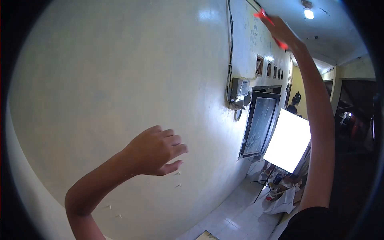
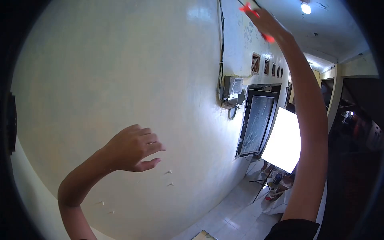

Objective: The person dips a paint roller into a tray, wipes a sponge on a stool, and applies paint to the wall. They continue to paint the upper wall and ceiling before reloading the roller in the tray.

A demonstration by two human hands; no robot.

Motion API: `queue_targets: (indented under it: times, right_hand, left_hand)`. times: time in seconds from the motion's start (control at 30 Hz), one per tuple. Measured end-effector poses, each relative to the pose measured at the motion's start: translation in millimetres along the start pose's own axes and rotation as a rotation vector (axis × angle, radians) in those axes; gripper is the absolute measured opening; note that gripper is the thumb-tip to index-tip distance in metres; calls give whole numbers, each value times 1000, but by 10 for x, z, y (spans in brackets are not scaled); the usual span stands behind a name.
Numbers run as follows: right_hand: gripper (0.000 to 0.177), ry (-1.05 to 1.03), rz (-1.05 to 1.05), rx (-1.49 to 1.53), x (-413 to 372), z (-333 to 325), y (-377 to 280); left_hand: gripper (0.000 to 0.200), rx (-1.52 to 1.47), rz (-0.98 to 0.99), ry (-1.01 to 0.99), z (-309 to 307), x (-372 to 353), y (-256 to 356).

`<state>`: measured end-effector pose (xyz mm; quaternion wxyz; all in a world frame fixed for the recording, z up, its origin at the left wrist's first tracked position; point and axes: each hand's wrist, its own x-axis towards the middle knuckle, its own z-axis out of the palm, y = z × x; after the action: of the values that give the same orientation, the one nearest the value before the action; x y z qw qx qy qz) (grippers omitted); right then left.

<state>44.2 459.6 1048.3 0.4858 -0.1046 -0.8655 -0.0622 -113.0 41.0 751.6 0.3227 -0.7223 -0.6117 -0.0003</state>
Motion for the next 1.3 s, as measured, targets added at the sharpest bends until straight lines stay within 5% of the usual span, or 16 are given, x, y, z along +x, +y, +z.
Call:
queue_targets:
  times: [0.1,0.2,0.3,0.4,0.43,0.6,0.67,0.77,0.87,0.93,1.0,1.2,1.23,1.3]
  right_hand:
    - [62,323,-222,-47,-700,403,486]
    - [59,252,-117,-23,-780,275,286]
    - [50,122,-98,27,-170,11,180]
    - [80,126,71,-127,955,-314,219]
    - [61,202,298,-11,412,-433,-888]
    - [55,150,264,-84,507,-414,-750]
    - [77,357,-288,-119,508,-247,87]
    - [61,101,-89,-79,-208,-443,96]
    - [72,-124,219,-43,-583,-641,-97]
    - [66,99,-148,-50,-344,-562,110]
    - [76,114,-64,-93,129,-641,129]
    - [67,51,145,-144,594,-807,-506]
    - [41,36,236,-151,135,-913,-1106]
    - [51,62,101,-192,360,-722,-380]
  left_hand:
    - [21,10,-60,-70,173,-459,-210]
    - [22,49,-186,-98,160,-802,-317]
    - [26,93,-209,-146,103,-830,-345]
    - [26,-16,-243,-146,176,-765,-265]
    - [26,-67,-227,-152,241,-752,-227]
    - [31,-219,-111,-223,460,-760,41]
    - [31,-219,-112,-259,445,-876,124]
    - [31,-281,-143,-288,414,-1126,125]
    - [32,-263,-218,-334,189,-1251,7]
    - [32,-250,-246,-356,-27,-1119,-132]
    - [33,-248,-286,-386,-198,-931,-284]
    - [33,-352,-290,-135,-61,-524,-287]
    - [33,-369,-292,-144,40,-575,-218]
    - [32,-444,-227,-91,250,-707,-71]
